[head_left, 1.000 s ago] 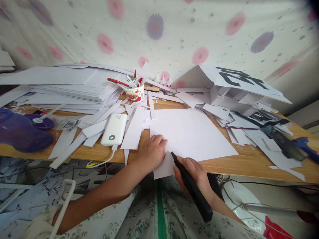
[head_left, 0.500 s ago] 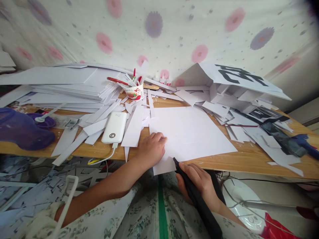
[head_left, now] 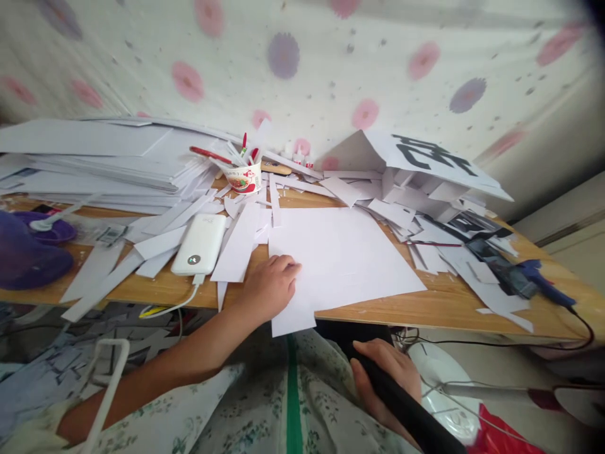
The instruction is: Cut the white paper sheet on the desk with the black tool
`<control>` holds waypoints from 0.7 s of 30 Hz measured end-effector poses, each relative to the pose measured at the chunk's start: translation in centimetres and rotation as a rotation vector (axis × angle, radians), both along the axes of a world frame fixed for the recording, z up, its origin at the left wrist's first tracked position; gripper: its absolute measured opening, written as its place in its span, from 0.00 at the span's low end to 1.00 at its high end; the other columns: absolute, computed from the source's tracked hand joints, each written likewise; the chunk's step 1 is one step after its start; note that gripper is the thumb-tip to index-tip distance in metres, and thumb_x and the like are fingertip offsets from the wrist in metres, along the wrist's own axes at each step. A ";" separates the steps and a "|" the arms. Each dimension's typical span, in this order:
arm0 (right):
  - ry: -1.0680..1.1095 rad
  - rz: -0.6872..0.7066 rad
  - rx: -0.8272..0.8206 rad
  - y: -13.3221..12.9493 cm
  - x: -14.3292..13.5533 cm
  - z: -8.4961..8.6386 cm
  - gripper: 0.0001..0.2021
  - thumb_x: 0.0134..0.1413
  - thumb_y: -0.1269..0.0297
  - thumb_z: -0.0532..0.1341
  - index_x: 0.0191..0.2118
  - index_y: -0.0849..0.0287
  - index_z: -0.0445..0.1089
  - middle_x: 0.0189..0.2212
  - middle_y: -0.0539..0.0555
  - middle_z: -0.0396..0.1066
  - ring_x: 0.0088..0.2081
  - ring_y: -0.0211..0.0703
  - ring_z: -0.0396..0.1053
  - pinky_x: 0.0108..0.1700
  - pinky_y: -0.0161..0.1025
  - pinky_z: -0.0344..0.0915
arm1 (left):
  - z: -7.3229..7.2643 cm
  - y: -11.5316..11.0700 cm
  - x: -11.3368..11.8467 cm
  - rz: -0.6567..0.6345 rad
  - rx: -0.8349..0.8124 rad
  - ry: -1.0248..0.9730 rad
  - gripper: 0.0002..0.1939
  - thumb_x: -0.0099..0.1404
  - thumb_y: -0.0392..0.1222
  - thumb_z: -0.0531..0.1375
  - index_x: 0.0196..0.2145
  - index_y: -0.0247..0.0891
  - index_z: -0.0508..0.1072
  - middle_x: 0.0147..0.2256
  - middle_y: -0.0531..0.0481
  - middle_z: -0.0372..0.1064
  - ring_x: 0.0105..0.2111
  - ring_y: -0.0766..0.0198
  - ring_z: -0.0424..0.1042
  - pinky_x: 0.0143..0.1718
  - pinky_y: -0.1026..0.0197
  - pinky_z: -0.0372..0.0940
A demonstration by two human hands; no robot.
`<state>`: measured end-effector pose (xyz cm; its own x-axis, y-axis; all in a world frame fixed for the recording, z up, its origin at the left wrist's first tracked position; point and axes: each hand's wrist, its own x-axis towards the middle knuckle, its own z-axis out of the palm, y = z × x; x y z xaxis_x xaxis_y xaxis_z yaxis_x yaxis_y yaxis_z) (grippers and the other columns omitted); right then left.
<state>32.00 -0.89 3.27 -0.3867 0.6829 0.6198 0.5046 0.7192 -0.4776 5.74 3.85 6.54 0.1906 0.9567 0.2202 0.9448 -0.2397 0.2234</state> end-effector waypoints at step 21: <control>0.381 0.019 -0.282 8.9 -5.6 0.8 0.27 0.56 0.48 0.61 0.56 0.59 0.67 0.38 0.58 0.78 0.37 0.47 0.77 0.39 0.41 0.75 | 1.8 -4.9 0.5 -0.274 -0.144 0.112 0.32 0.56 0.24 0.53 0.57 0.45 0.64 0.63 0.49 0.55 0.65 0.47 0.50 0.62 0.37 0.53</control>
